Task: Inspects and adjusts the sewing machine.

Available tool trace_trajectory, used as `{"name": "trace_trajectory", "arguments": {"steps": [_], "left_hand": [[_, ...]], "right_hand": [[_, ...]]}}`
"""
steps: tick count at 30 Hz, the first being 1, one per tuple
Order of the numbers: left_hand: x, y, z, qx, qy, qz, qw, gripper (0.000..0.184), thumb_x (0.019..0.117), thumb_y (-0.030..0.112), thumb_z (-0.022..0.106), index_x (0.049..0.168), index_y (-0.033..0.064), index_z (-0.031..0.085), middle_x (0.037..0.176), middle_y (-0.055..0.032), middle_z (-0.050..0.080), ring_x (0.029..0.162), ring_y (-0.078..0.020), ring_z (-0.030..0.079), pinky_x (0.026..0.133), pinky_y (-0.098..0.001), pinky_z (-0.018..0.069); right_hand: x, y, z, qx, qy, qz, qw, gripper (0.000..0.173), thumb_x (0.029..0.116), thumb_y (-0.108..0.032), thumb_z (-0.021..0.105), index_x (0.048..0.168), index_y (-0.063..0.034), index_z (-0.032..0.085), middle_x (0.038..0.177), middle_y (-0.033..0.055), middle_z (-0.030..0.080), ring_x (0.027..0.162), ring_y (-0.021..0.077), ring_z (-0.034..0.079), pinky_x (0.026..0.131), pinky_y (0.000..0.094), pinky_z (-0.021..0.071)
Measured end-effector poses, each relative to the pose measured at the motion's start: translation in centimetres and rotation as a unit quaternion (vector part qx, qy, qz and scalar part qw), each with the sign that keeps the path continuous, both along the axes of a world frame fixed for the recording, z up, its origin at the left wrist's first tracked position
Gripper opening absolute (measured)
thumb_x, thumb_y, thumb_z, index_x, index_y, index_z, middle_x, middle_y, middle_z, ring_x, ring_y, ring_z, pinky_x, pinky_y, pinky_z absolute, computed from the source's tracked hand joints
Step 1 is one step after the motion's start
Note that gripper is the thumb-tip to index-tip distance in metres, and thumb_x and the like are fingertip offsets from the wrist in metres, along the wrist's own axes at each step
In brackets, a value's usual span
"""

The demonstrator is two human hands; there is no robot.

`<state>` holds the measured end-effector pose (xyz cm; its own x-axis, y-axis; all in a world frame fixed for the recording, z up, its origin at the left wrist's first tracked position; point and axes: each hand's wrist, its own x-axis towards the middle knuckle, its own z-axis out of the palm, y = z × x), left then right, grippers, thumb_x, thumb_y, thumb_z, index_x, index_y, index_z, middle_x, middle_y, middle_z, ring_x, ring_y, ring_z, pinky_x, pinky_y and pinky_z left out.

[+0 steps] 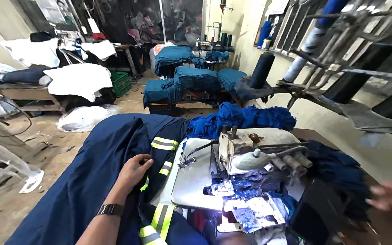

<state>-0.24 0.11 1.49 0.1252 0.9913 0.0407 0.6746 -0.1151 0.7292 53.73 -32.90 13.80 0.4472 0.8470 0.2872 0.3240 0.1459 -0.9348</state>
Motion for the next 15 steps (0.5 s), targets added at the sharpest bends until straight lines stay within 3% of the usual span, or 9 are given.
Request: {"name": "trace_trajectory", "arguments": {"steps": [2,3,5,8,12,15], "left_hand": [[-0.5,-2.4,1.5,0.005,0.025,-0.002,1.0,0.034,0.1026,0.022,0.063,0.131,0.0037,0.064,0.122,-0.0187,0.067,0.108,-0.0325,0.067,0.097,-0.0566,0.052],[-0.8,-3.9,1.7,0.023,0.051,0.009,0.998,0.035,0.1025,0.023,0.062,0.132,0.0042,0.064,0.126,-0.0194,0.065,0.112,-0.0343,0.066,0.099,-0.0584,0.0512],[-1.1,-6.9,0.8,0.066,0.102,0.042,0.992,0.035,0.1008,0.024,0.062,0.13,0.0054,0.067,0.129,-0.0212,0.064,0.118,-0.041,0.062,0.098,-0.0685,0.0453],[-0.8,-10.0,-3.0,0.184,0.16,0.069,0.967,0.036,0.1002,0.031,0.056,0.118,0.0044,0.072,0.129,-0.0219,0.066,0.121,-0.0454,0.061,0.096,-0.0724,0.0413],[-0.6,-10.0,-4.7,0.245,0.181,0.088,0.949,0.042,0.0992,0.039,0.049,0.113,0.0089,0.075,0.125,-0.0158,0.069,0.12,-0.0399,0.063,0.098,-0.0669,0.0433],[-0.3,-9.7,-4.6,0.244,0.192,0.099,0.945,0.039,0.0987,0.039,0.051,0.111,0.0106,0.075,0.123,-0.0146,0.07,0.119,-0.0394,0.064,0.097,-0.0658,0.0442]], "right_hand": [[2.4,5.3,-1.3,-0.046,0.037,-0.067,0.996,0.029,0.0941,-0.003,0.042,0.113,-0.005,0.064,0.084,-0.0021,0.068,0.052,0.0028,0.052,0.049,0.0201,0.0481],[3.0,7.6,-2.1,-0.093,0.037,-0.067,0.993,0.029,0.0973,-0.002,0.045,0.119,-0.0026,0.064,0.083,0.0013,0.066,0.048,0.0033,0.044,0.045,0.0198,0.0403],[3.2,11.3,-3.2,-0.205,-0.007,-0.041,0.978,0.027,0.1045,-0.004,0.051,0.129,-0.0003,0.064,0.08,0.0052,0.064,0.049,0.0066,0.043,0.045,0.0227,0.0383],[3.3,14.5,-4.4,-0.307,-0.066,0.025,0.949,0.024,0.1067,-0.01,0.052,0.127,0.0,0.06,0.092,0.0112,0.065,0.075,0.0141,0.061,0.068,0.0331,0.053],[3.5,15.8,-4.8,-0.316,0.049,0.067,0.945,0.02,0.1077,-0.016,0.049,0.123,-0.0086,0.059,0.085,0.0054,0.066,0.067,0.0107,0.064,0.058,0.0265,0.0544],[3.8,15.7,-5.4,-0.306,0.059,0.098,0.945,0.021,0.1095,-0.019,0.042,0.118,-0.0121,0.06,0.08,-0.0014,0.063,0.062,0.003,0.059,0.054,0.019,0.0504]]}}
